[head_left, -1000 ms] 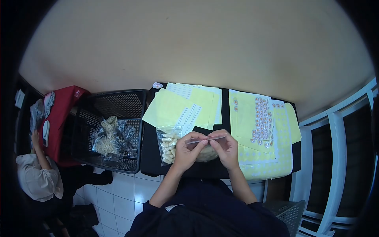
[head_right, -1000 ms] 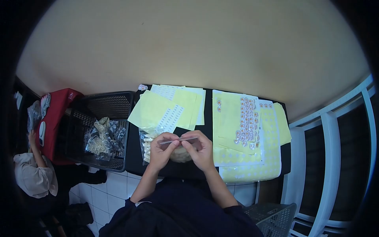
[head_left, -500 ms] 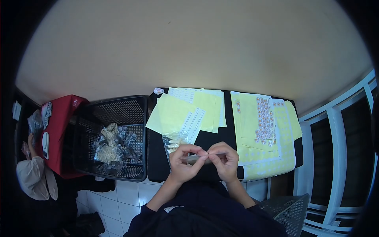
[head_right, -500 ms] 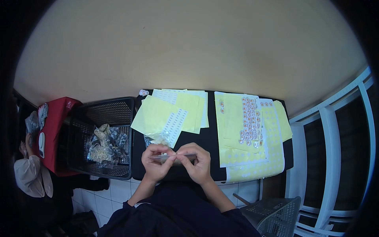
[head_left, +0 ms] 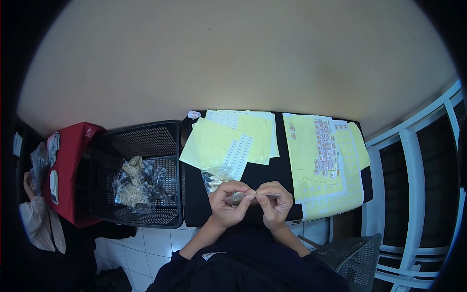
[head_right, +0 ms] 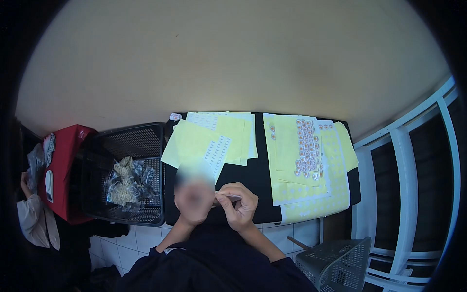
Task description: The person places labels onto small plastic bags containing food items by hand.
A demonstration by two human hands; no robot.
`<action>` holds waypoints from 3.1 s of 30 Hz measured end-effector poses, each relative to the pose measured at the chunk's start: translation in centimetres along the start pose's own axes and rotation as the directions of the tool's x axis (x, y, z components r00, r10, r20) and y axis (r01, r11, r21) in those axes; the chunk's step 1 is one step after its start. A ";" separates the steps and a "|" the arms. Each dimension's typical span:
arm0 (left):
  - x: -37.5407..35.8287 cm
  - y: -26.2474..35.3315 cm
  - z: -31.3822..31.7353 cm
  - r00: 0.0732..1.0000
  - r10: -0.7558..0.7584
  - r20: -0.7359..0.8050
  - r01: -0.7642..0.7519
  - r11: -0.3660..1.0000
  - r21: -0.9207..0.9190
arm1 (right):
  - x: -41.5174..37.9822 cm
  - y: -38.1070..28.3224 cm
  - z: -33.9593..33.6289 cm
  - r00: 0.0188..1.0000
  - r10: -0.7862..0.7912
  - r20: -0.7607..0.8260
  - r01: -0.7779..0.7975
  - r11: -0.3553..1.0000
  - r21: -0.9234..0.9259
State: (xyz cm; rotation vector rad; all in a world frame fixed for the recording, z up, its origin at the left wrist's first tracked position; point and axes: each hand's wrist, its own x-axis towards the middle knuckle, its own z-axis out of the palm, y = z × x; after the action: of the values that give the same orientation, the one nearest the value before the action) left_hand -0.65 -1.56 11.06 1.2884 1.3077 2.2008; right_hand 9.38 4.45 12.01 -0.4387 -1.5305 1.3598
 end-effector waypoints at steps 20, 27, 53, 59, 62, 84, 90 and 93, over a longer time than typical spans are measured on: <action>0.6 -1.8 -1.6 0.988 -0.151 -0.042 0.141 0.974 -0.176 | 2.4 1.1 -0.3 0.995 0.060 -0.074 -0.052 0.993 0.104; 1.3 -1.1 -1.9 0.999 0.013 -0.048 -0.013 1.000 0.010 | 3.1 1.1 -1.2 0.997 -0.057 -0.043 0.054 0.996 -0.069; 0.7 -0.3 -1.6 0.964 0.184 0.194 -0.229 0.942 0.245 | 2.4 -1.8 -1.0 0.948 -0.140 0.286 0.304 0.664 -0.683; 0.8 -0.3 -1.3 0.977 0.028 0.210 -0.062 0.986 0.157 | 2.3 -1.4 -2.3 0.928 -0.150 0.342 0.362 0.592 -0.721; 0.7 -0.6 -0.9 0.968 -0.043 0.247 -0.011 0.977 0.213 | 1.9 -0.9 -2.1 0.929 -0.154 0.335 0.359 0.589 -0.724; 1.0 -0.3 -0.1 0.948 -0.251 0.195 0.258 0.966 -0.009 | 1.4 0.1 -3.4 0.999 0.000 0.052 0.013 0.967 -0.255; 1.0 -0.8 0.0 0.947 -0.272 0.171 0.264 0.962 0.068 | 1.1 0.5 -3.0 0.999 0.033 0.007 -0.030 0.966 -0.255; 0.6 -1.4 -0.1 0.953 -0.273 0.135 0.266 0.962 0.063 | 1.1 0.9 -2.8 0.999 0.035 0.020 -0.028 0.961 -0.277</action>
State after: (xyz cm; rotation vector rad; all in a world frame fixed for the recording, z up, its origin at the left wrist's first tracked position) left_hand -1.31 -0.43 10.23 1.1789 1.3918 1.8693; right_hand 10.99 7.08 11.28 -0.6235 -1.7487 1.1813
